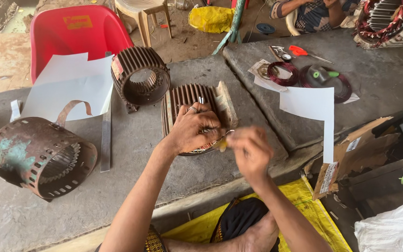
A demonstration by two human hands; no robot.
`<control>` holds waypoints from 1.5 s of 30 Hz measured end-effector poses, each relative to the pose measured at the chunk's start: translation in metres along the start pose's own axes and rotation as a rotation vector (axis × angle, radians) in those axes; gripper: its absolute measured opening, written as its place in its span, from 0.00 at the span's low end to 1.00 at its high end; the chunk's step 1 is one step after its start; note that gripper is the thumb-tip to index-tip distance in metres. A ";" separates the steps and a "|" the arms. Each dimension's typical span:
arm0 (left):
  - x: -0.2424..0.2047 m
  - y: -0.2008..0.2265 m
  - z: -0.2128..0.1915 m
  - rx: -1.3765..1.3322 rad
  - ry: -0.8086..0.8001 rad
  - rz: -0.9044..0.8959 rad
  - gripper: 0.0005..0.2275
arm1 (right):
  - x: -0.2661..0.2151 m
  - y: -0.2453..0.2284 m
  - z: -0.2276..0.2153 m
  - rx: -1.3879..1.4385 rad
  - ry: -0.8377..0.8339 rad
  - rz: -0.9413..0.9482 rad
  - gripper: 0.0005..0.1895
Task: The person sits on the floor and uses a yellow plastic tool to scrape and clean the ends of wires protruding from a motor stator. They repeatedly scrape the wire ends and then use their fingers to twist and bundle the wires together.
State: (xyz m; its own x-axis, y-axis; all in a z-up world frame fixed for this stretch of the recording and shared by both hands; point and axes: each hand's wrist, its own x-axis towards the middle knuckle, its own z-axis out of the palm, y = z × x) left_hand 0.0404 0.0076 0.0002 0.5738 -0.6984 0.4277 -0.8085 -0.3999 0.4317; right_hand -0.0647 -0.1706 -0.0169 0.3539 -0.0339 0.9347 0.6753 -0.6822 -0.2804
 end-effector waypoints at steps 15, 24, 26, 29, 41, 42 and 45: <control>-0.001 0.001 -0.001 -0.008 -0.033 -0.026 0.17 | 0.028 0.033 -0.016 0.149 0.150 0.457 0.06; -0.001 0.008 -0.002 0.018 0.020 -0.034 0.14 | -0.016 0.028 0.006 0.493 -0.254 0.928 0.12; -0.001 0.010 -0.004 0.017 -0.058 -0.102 0.12 | -0.017 0.026 0.004 0.318 -0.191 0.599 0.10; 0.000 0.008 -0.002 0.027 -0.027 -0.048 0.10 | -0.015 0.020 -0.005 0.246 -0.137 0.599 0.11; 0.000 0.012 -0.001 0.038 0.059 -0.004 0.10 | 0.014 0.014 0.001 -0.019 -0.272 0.541 0.09; 0.000 0.012 -0.001 0.040 0.089 0.020 0.11 | 0.011 0.017 0.000 0.000 -0.258 0.465 0.08; 0.001 0.011 -0.002 -0.047 0.049 -0.084 0.11 | -0.010 0.027 -0.009 0.041 -0.233 0.266 0.04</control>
State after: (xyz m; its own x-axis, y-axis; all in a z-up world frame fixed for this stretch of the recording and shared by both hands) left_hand 0.0325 0.0038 0.0072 0.6462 -0.6333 0.4259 -0.7507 -0.4267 0.5044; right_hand -0.0560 -0.1953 -0.0321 0.6559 -0.0360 0.7540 0.5632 -0.6417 -0.5205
